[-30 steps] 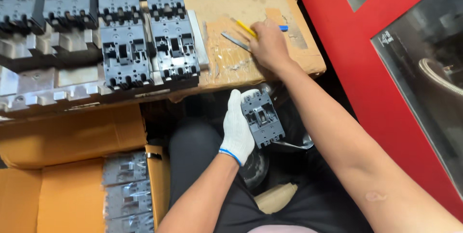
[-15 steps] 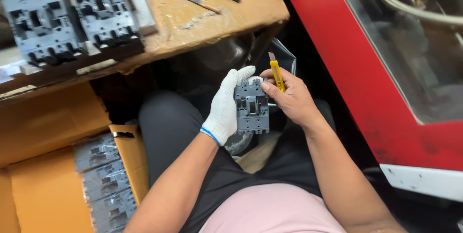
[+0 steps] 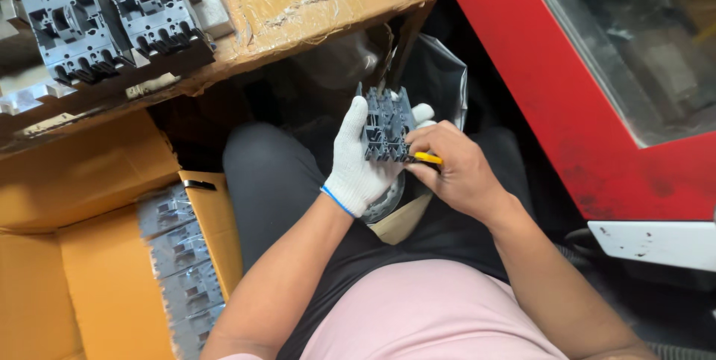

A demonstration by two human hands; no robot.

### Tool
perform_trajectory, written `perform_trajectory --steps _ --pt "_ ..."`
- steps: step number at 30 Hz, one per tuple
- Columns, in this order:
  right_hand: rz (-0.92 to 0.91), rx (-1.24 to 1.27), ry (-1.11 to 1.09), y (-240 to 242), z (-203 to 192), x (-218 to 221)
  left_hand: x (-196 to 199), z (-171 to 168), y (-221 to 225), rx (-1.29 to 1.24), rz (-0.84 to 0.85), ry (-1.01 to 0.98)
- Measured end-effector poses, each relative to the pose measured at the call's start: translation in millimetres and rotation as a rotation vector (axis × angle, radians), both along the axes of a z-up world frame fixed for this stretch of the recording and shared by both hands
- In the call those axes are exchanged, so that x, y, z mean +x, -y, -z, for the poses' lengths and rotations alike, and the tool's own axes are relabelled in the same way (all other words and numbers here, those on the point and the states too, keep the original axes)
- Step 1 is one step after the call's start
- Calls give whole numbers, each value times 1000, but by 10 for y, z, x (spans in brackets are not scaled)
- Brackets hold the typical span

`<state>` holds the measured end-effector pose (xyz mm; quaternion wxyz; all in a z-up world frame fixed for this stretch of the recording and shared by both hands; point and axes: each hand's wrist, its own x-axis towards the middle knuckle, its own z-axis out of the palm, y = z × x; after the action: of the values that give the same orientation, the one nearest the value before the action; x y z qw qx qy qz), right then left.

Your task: The person cleans plastic pieces by trimming excess edges with blue-handled nippers and a yellow utility knife before placing the finished parts into a plastic bag.

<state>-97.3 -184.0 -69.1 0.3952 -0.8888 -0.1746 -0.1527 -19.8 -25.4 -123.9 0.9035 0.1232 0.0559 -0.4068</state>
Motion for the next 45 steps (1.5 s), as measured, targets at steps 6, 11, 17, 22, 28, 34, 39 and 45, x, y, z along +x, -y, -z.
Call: perform_trajectory --steps 6,11,17,22,28,34,39,45 --pt "-24 197 -162 54 150 -113 122 145 -11 28 -184 -13" --pt "-5 344 -518 -1 379 -169 171 141 -3 137 -237 -29" --pt "9 311 -402 -122 445 -71 174 203 -2 150 -249 49" --pt "81 291 -495 -204 401 1 185 219 -34 128 -245 63" --pt "69 188 -372 -253 385 52 198 215 -38 116 -227 57" --pt "71 190 -392 -277 382 66 193 190 -27 137 -230 55" --pt "49 218 -371 -275 395 63 208 208 -18 159 -217 20" --pt "-136 327 -615 -361 416 30 277 370 30 175 -270 -5"
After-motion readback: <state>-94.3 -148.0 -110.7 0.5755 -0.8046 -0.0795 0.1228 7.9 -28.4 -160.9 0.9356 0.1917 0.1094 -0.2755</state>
